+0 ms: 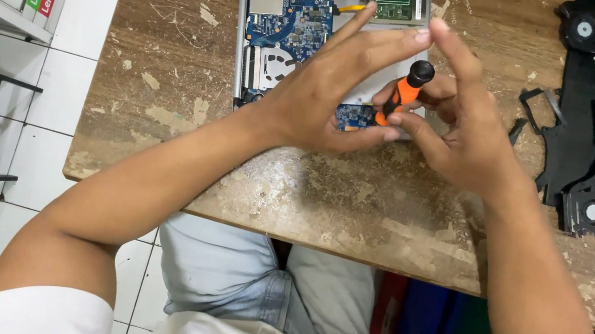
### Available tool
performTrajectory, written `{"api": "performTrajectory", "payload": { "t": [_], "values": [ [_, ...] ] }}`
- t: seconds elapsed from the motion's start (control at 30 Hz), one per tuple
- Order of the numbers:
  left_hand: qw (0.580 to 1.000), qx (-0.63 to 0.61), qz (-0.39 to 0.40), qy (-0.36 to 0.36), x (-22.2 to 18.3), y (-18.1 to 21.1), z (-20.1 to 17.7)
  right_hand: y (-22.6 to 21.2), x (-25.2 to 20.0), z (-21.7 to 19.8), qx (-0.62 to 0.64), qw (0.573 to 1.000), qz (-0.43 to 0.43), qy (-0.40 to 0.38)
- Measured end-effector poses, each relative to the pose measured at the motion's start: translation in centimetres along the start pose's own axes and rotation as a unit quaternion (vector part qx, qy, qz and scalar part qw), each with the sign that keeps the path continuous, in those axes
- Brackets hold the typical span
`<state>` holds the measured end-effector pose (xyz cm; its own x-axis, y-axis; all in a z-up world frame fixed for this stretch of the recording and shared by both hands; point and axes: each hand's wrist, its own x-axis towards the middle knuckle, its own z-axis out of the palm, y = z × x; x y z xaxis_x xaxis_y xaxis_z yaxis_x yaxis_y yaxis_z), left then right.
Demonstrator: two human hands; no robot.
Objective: Disassembling internal components of a laptop using a screwdriver on a repair bench.
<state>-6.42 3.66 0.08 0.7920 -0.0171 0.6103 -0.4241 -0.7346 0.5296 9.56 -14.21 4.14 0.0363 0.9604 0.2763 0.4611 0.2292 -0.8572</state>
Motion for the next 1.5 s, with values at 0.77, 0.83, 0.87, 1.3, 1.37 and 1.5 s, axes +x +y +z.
{"api": "performTrajectory", "payload": {
  "t": [0.77,0.83,0.87,1.3,1.37,1.5],
  "values": [
    [0.986,-0.012,0.110,0.128,1.2,0.9,2.9,1.2,0.5,-0.7,-0.010,1.000,-0.001,-0.029],
    [0.985,-0.004,0.120,0.127,1.0,0.3,4.2,2.4,0.4,-0.5,0.003,0.998,0.014,-0.057],
    [0.977,0.004,0.139,0.160,1.1,-0.1,4.9,3.7,0.4,-0.3,0.027,0.998,-0.040,-0.042],
    [0.964,0.040,0.184,0.189,1.6,-2.9,3.6,8.2,0.1,3.6,-0.083,0.989,-0.086,0.090],
    [0.965,0.036,0.176,0.193,1.9,-3.2,3.5,7.4,1.1,3.7,-0.053,0.987,-0.088,0.124],
    [0.967,0.018,0.156,0.198,1.9,-4.0,3.3,5.3,2.7,5.1,0.099,0.975,-0.065,0.187]
  ]
}}
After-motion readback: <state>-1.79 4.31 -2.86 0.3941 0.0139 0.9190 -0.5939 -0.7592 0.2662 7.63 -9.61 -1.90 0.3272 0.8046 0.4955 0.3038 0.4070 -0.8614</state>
